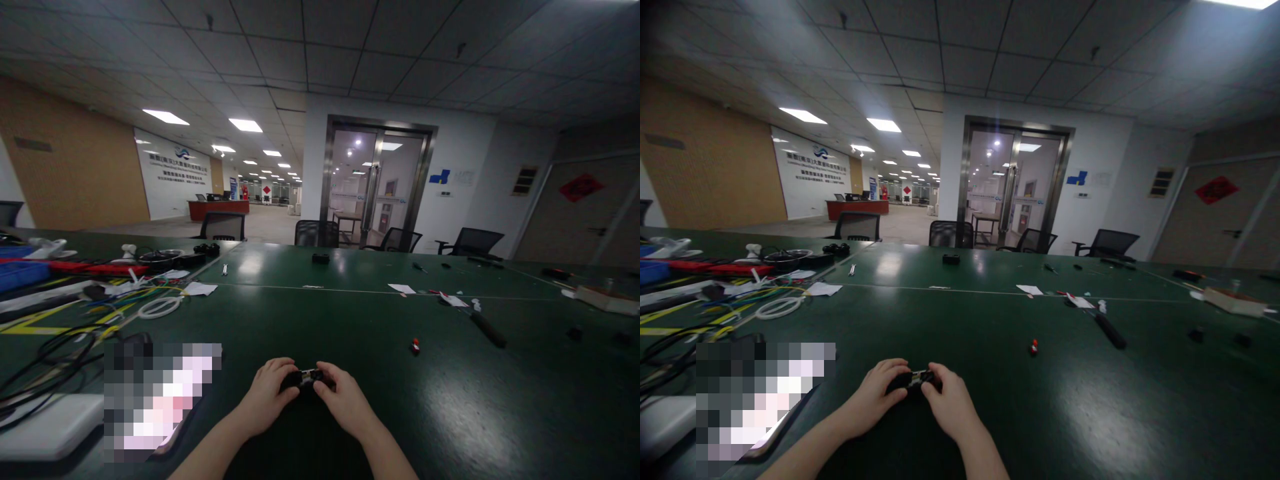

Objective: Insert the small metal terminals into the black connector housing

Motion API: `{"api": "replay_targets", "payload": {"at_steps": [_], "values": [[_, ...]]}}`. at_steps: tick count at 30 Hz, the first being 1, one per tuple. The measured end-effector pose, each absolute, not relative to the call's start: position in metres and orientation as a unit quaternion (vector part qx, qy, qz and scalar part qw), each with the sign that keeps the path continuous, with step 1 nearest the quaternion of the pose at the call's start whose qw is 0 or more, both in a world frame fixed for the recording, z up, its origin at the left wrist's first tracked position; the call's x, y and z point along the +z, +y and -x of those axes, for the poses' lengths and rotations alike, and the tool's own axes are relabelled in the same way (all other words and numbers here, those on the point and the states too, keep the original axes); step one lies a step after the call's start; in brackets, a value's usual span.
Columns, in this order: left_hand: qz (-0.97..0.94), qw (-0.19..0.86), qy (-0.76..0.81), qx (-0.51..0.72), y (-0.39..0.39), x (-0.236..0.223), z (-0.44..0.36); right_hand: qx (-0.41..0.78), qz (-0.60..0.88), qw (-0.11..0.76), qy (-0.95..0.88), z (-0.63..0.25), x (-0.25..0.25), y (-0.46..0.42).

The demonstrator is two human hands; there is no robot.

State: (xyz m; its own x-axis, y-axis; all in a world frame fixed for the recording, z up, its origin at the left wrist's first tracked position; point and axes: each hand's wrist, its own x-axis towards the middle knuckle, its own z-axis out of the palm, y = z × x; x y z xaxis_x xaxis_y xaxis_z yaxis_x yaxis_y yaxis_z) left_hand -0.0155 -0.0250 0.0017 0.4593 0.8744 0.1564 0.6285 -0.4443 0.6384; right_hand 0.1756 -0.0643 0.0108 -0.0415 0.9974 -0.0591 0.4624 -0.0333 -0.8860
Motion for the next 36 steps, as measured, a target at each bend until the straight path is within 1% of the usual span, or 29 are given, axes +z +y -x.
{"api": "replay_targets", "payload": {"at_steps": [10,15,24,36], "values": [[-0.815,0.246,0.467,0.241,-0.022,-0.004,0.016,0.346,0.654,0.335,-0.583,-0.175,0.011,-0.064],[-0.819,0.238,0.469,0.229,-0.025,0.002,0.014,0.320,0.646,0.331,-0.609,-0.174,0.009,-0.062],[-0.821,0.262,0.452,0.233,-0.023,0.000,0.018,0.340,0.638,0.335,-0.604,-0.175,0.011,-0.064],[-0.811,0.280,0.460,0.229,-0.031,0.013,0.015,0.360,0.637,0.337,-0.592,-0.174,0.014,-0.067]]}}
